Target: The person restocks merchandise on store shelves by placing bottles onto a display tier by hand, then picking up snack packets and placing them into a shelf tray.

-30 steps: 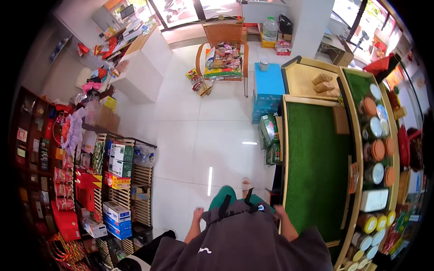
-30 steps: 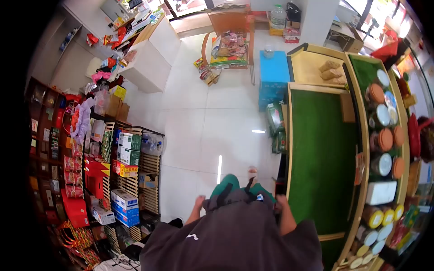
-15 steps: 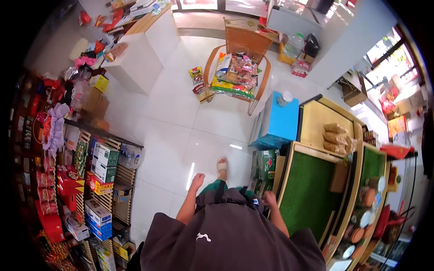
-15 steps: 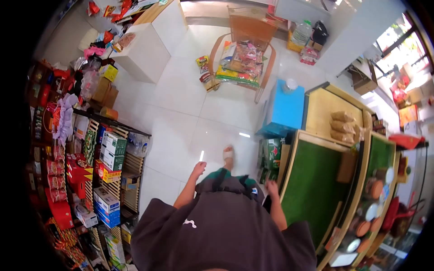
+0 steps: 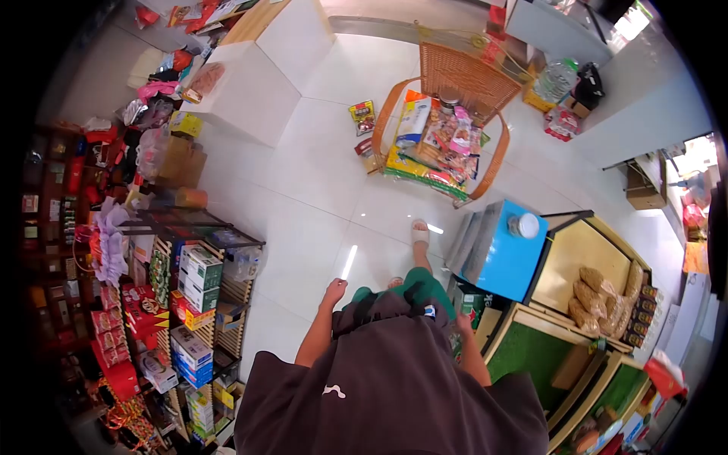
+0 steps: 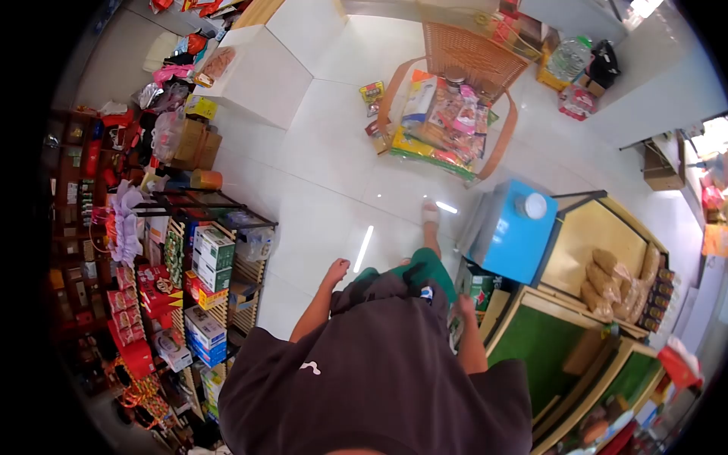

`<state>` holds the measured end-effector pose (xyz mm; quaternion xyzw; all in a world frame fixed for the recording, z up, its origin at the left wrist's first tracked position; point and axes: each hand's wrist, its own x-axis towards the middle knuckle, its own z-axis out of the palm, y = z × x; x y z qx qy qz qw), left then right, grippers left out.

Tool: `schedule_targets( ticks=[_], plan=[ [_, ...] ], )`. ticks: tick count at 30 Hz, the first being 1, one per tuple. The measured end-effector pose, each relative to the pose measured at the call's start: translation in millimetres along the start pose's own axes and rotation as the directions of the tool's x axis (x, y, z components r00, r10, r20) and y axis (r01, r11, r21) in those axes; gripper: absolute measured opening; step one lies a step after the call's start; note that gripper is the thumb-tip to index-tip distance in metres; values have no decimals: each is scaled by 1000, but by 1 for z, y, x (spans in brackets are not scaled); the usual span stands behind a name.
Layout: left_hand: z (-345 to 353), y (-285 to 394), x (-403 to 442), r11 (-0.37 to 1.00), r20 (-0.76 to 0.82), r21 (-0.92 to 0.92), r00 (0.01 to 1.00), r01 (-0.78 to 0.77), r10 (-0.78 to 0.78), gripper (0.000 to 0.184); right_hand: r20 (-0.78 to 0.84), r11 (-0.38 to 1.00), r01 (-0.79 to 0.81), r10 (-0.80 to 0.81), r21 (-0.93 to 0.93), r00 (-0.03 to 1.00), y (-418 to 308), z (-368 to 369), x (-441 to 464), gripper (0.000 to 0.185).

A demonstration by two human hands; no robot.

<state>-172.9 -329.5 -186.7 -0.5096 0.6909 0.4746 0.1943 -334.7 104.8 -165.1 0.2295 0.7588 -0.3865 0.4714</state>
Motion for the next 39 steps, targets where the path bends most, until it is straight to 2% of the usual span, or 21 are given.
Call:
schedule_targets(
  ticks=[1, 2, 3, 5, 7, 9, 10, 14, 16, 17, 19, 20, 23, 25, 27, 28, 30, 32, 35, 37, 39],
  plan=[
    [-10, 22, 4, 1000, -5, -7, 1000, -5, 5, 37, 31, 910, 264, -269, -321, 963, -12, -4, 49, 29],
    [-21, 42, 3, 1000, -8, 16, 1000, 20, -20, 37, 145, 663, 475, -489, -579, 860, -14, 0, 92, 32],
    [-30, 65, 7, 995, -19, 70, 997, -76, 78, 34, 122, 967, 121, -151, 223, 981, -72, 1, 86, 31],
    [-44, 113, 24, 979, -19, 106, 984, -173, 176, 32, 77, 973, 201, -210, 115, 975, -159, 9, 94, 30],
    [-54, 150, 44, 966, -120, -58, 962, -253, 245, 27, 116, 928, 351, -365, 127, 924, -235, 24, 95, 33],
    [-57, 174, 67, 939, -175, -216, 957, -266, 231, 25, 178, 925, 333, -364, 184, 914, -296, 52, 99, 36],
    [-62, 198, 71, 945, -126, -273, 981, -179, 149, 24, 239, 934, 315, -348, 167, 906, -324, 71, 105, 36],
    [-62, 221, 134, 965, -29, -225, 991, -132, 129, 24, 417, 949, 289, -316, 128, 852, -392, 150, 112, 38],
    [-62, 230, 172, 960, 18, -135, 968, -246, 250, 25, 444, 976, 157, -208, 149, 872, -416, 191, 120, 38],
    [-61, 231, 191, 962, 37, -132, 968, -240, 246, 25, 478, 986, 31, -106, 163, 872, -424, 212, 125, 38],
    [-61, 240, 228, 891, 156, -452, 979, -46, 130, 27, 470, 953, -164, 26, 255, 882, -435, 253, 144, 38],
    [-65, 249, 242, 874, 244, -477, 969, 94, 29, 28, 440, 954, -168, 45, 246, 897, -442, 275, 157, 37],
    [-54, 231, 300, 727, 252, -663, 968, 181, -11, 29, 372, 967, -124, 33, 224, 928, -443, 341, 224, 33],
    [-48, 213, 338, 754, 261, -621, 964, 214, -58, 31, 343, 958, -180, 96, 222, 934, -443, 373, 276, 33],
    [-42, 203, 357, 907, -93, -394, 988, -152, 125, 33, 286, 934, -164, 71, 317, 956, -421, 415, 360, 36],
    [-45, 199, 367, 852, 58, -524, 998, -1, 37, 37, 257, 915, -121, 20, 386, 966, -390, 436, 414, 39],
    [-39, 188, 376, 798, 93, -603, 994, 15, 52, 39, 196, 867, -377, 328, 325, 924, -385, 467, 504, 52],
    [-42, 169, 373, 753, 167, -654, 985, 78, 43, 41, 206, 806, -338, 270, 486, 941, -380, 490, 568, 67],
    [-54, 192, 385, 659, 185, -741, 982, 126, 20, 37, 213, 816, -313, 236, 486, 948, -391, 510, 636, 92],
    [-63, 212, 403, 828, 147, -560, 985, 5, 93, 36, 188, 823, -250, 177, 510, 966, -398, 514, 658, 86],
    [-77, 209, 403, 804, 213, -594, 970, 32, 119, 33, 129, 889, -167, 123, 426, 984, -387, 516, 674, 67]
  ],
)
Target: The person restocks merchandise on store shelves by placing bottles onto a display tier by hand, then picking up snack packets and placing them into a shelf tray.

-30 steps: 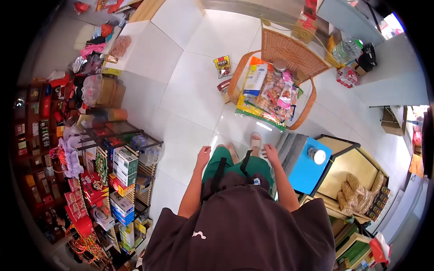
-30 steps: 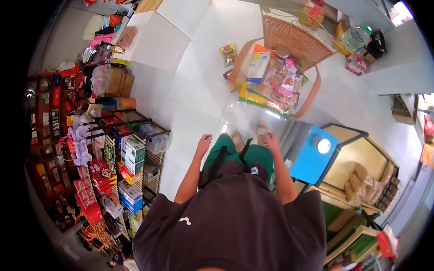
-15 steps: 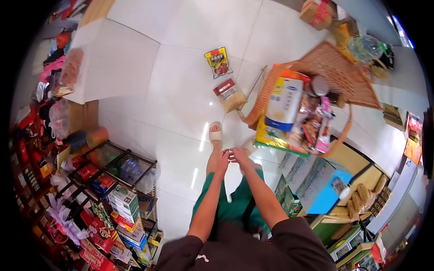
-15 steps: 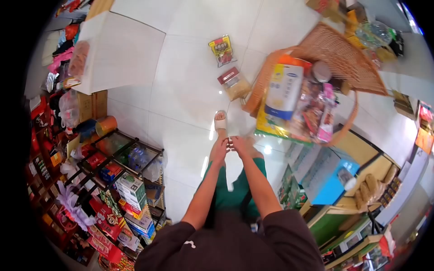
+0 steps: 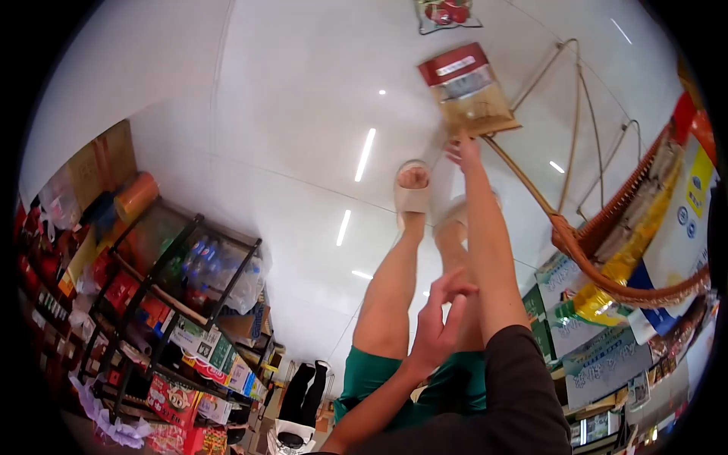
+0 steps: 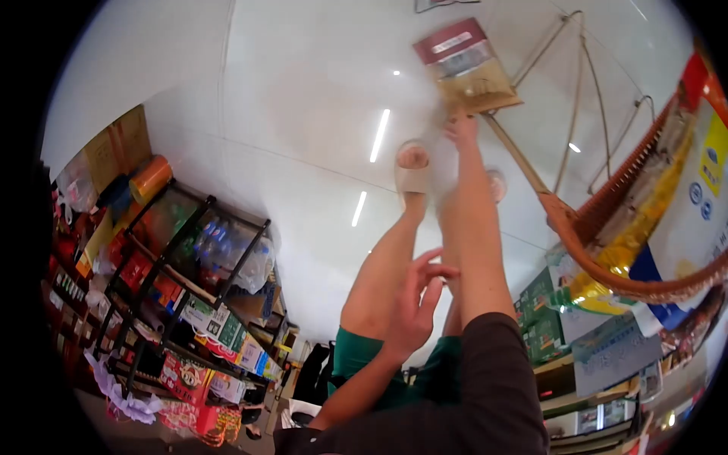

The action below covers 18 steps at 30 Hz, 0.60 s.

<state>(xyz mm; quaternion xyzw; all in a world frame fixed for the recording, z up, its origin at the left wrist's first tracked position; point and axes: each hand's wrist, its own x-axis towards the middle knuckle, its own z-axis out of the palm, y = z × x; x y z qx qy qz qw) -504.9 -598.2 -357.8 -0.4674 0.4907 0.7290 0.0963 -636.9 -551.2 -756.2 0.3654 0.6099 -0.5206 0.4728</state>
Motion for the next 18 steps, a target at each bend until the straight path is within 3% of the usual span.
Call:
schedule_targets(
  ticks=[1, 2, 4, 8, 9, 11, 12, 14, 16, 18],
  plan=[
    [-6, -2, 1, 999, -7, -24, 999, 37, -37, 32, -20, 992, 69, -72, -109, 997, -2, 3, 6, 56],
    [-10, -3, -1, 996, -3, -49, 997, 74, -74, 31, -10, 992, 74, -75, -98, 997, -1, 11, -2, 56],
    [-13, -10, 4, 1000, -50, -15, 999, 3, -3, 29, -75, 973, 197, -207, -122, 975, 0, 8, -38, 35],
    [-8, -23, -10, 988, -175, 26, 972, -153, 155, 23, 74, 910, 282, -318, 303, 945, -33, 31, -170, 30],
    [-9, -18, -23, 986, -185, 62, 969, -156, 165, 22, 78, 906, 299, -336, 300, 939, -44, 25, -195, 30],
    [-21, -20, -61, 994, -204, 63, 974, -88, 99, 21, 251, 947, 321, -307, -16, 918, -54, 18, -244, 29],
    [-26, -7, -80, 996, -206, 31, 975, -84, 89, 20, 250, 939, 342, -328, -16, 911, -67, 15, -283, 29],
    [-43, 45, -128, 961, -149, 208, 965, -184, 217, 19, 359, 889, 448, -388, -98, 849, -69, 7, -388, 28],
    [-63, 86, -162, 917, -147, 304, 939, -258, 312, 18, 405, 912, 351, -245, -212, 881, -77, -24, -477, 32],
    [-71, 138, -185, 836, -85, 424, 903, -349, 420, 22, 388, 942, 282, -332, 180, 860, -76, -55, -559, 36]
  ],
)
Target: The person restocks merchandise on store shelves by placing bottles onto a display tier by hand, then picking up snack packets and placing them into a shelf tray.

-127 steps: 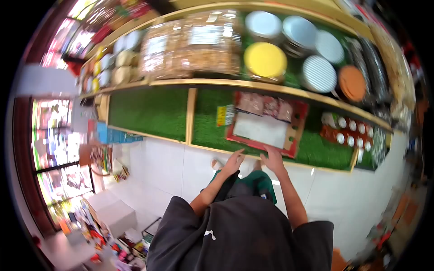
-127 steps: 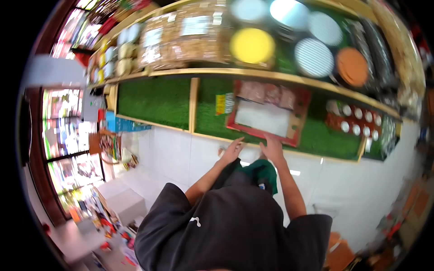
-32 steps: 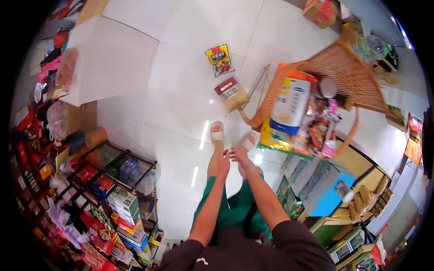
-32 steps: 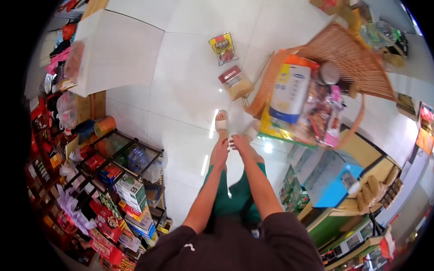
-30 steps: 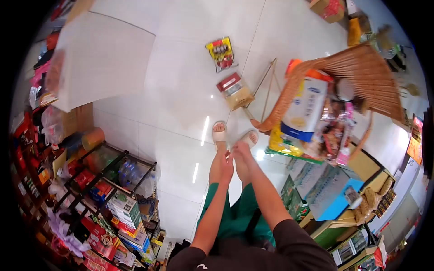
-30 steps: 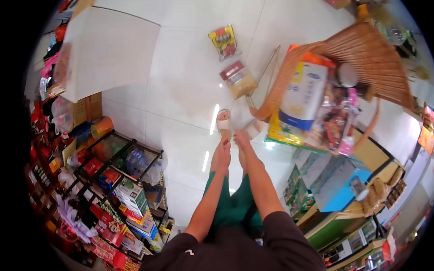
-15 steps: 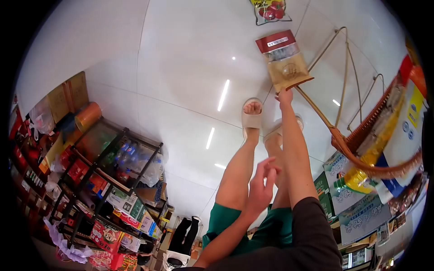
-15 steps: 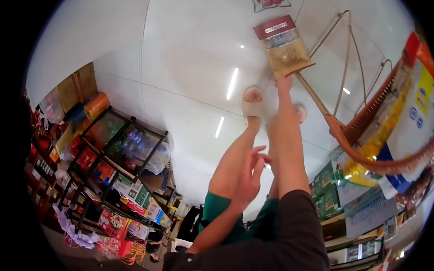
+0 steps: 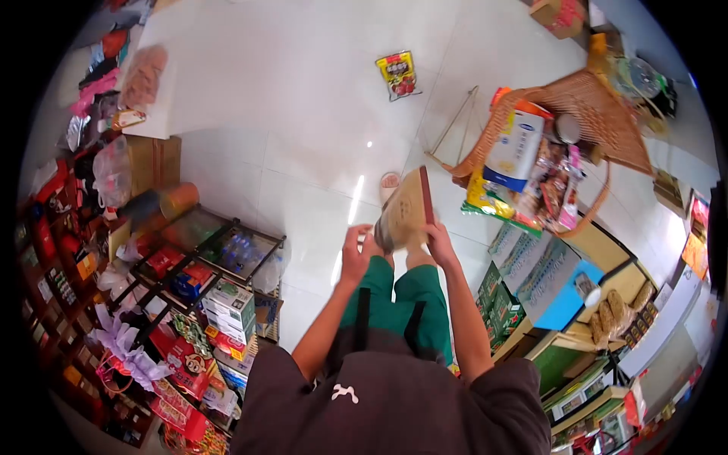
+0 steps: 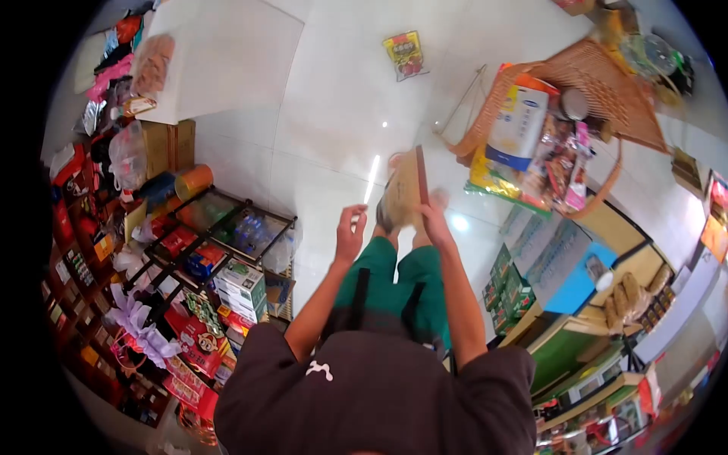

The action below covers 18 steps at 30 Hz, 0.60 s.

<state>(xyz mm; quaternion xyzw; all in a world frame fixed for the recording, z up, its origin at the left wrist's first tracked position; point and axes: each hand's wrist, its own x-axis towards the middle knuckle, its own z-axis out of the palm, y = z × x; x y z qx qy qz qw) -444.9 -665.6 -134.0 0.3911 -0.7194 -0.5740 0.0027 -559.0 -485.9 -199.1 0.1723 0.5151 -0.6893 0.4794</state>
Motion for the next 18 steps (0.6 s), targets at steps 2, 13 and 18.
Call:
schedule_targets(
  ticks=[2, 13, 18],
  plan=[
    [-13, 37, 14, 943, 119, 186, 959, -277, 258, 32, -2, 957, -150, 156, 249, 988, -21, -22, -74, 42],
    [94, 208, -82, 987, 972, 152, 189, -43, -141, 67, -314, 542, 465, -351, 700, 882, -80, -69, -322, 46],
    [155, 181, -212, 991, 986, 77, 137, 106, -91, 57, -553, 257, 675, -414, 691, 724, -4, -106, -445, 62]
  ],
)
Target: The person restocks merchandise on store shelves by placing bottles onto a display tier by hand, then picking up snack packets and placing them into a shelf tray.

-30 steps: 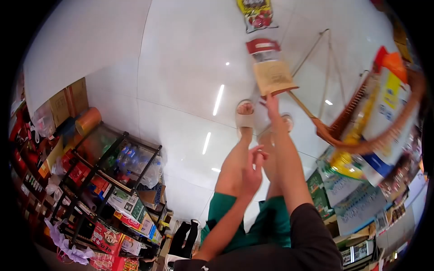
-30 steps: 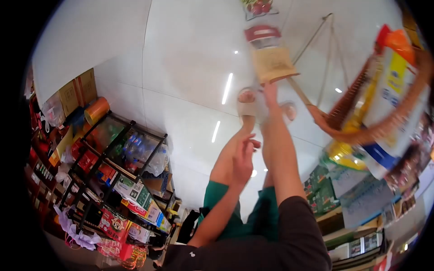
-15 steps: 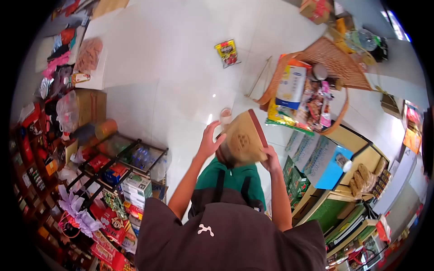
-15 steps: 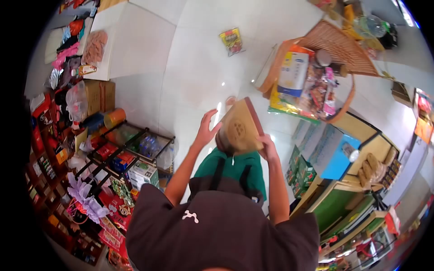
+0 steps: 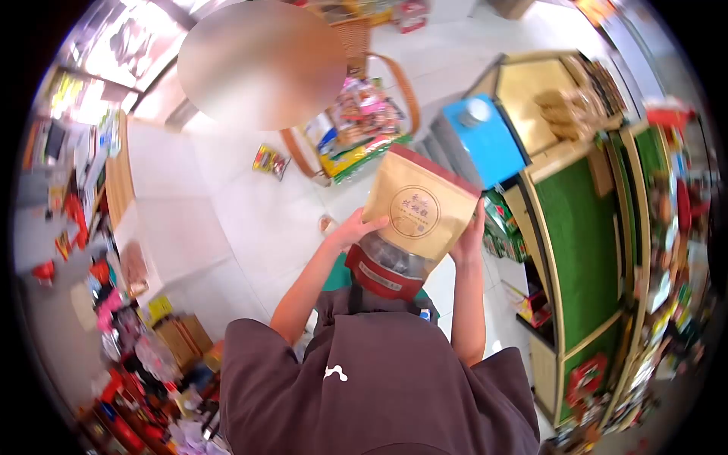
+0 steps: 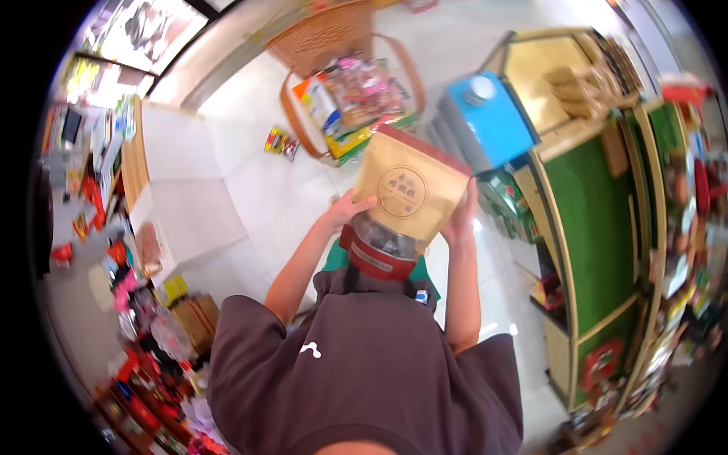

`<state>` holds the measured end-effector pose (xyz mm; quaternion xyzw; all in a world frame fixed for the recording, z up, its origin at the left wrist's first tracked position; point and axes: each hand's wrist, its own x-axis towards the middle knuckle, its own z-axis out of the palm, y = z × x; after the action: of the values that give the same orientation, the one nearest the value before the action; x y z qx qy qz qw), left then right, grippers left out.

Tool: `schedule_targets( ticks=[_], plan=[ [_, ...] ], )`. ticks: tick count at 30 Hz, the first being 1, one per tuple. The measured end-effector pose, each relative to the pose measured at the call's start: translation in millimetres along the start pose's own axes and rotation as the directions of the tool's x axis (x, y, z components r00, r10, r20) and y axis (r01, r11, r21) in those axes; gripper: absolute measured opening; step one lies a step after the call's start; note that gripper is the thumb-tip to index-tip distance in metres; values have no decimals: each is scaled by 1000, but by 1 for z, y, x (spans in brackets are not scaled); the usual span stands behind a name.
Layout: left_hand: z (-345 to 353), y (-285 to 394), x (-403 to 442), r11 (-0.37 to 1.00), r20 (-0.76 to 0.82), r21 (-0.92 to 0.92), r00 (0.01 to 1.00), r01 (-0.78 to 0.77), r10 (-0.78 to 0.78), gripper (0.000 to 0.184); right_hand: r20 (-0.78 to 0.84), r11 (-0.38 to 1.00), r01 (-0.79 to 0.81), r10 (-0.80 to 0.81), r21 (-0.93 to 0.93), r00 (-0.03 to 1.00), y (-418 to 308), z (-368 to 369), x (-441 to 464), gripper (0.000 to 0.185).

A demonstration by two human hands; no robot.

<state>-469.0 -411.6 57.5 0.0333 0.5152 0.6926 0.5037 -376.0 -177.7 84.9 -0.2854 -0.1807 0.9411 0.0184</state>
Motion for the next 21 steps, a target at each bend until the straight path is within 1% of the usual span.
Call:
schedule_targets(
  ticks=[1, 2, 3, 4, 6, 7, 8, 10, 12, 13, 14, 16, 17, 19, 20, 21],
  plan=[
    [28, -10, 9, 999, 37, 47, 999, 14, -16, 57, 51, 997, 43, -40, -61, 998, -13, -30, -21, 61],
    [54, -26, 19, 1000, 8, -13, 1000, -17, 17, 54, 95, 989, 94, -83, -116, 992, -23, -56, -45, 60],
    [78, -37, 27, 996, -17, -76, 999, -44, 42, 52, 101, 932, 139, -112, -333, 989, -34, -70, -71, 59],
    [107, -44, 35, 999, 36, -35, 999, -17, 18, 52, 98, 916, 123, -92, -383, 991, -46, -84, -94, 57],
    [160, -56, 56, 990, -81, -92, 992, -104, 97, 48, 89, 872, 182, -159, -453, 983, -56, -127, -131, 58],
    [185, -59, 66, 995, -27, -64, 997, -77, 75, 48, -33, 856, 136, -175, -499, 984, -65, -128, -157, 55],
    [206, -60, 75, 997, 16, -63, 998, -52, 53, 48, -90, 793, 136, -233, -594, 968, -73, -132, -171, 53],
    [237, -70, 92, 999, 79, -31, 997, -14, 17, 47, -184, 741, 188, -389, -645, 903, -79, -151, -186, 49],
    [251, -79, 108, 979, 212, 137, 961, 152, -179, 47, -249, 721, 281, -534, -634, 808, -84, -162, -195, 45],
    [266, -77, 105, 972, 289, 72, 928, 223, -234, 47, -269, 732, 372, -595, -571, 758, -82, -163, -203, 38],
    [283, -78, 106, 954, 362, 6, 889, 299, -281, 48, -270, 730, 420, -622, -539, 735, -86, -167, -207, 36],
    [295, -100, 120, 940, 349, 103, 873, 326, -341, 47, -362, 747, 447, -643, -492, 675, -87, -184, -213, 35],
    [299, -110, 125, 939, 341, 93, 876, 331, -342, 47, -364, 753, 435, -633, -493, 683, -88, -190, -214, 35],
    [317, -123, 137, 906, 396, 159, 816, 392, -422, 50, -479, 751, 412, -652, -516, 588, -98, -204, -217, 34],
    [323, -127, 145, 899, 420, 161, 796, 407, -435, 50, -500, 744, 380, -657, -550, 564, -101, -210, -218, 34],
    [333, -128, 153, 885, 428, 204, 775, 418, -465, 49, -525, 749, 368, -654, -551, 546, -107, -216, -220, 33]
  ],
)
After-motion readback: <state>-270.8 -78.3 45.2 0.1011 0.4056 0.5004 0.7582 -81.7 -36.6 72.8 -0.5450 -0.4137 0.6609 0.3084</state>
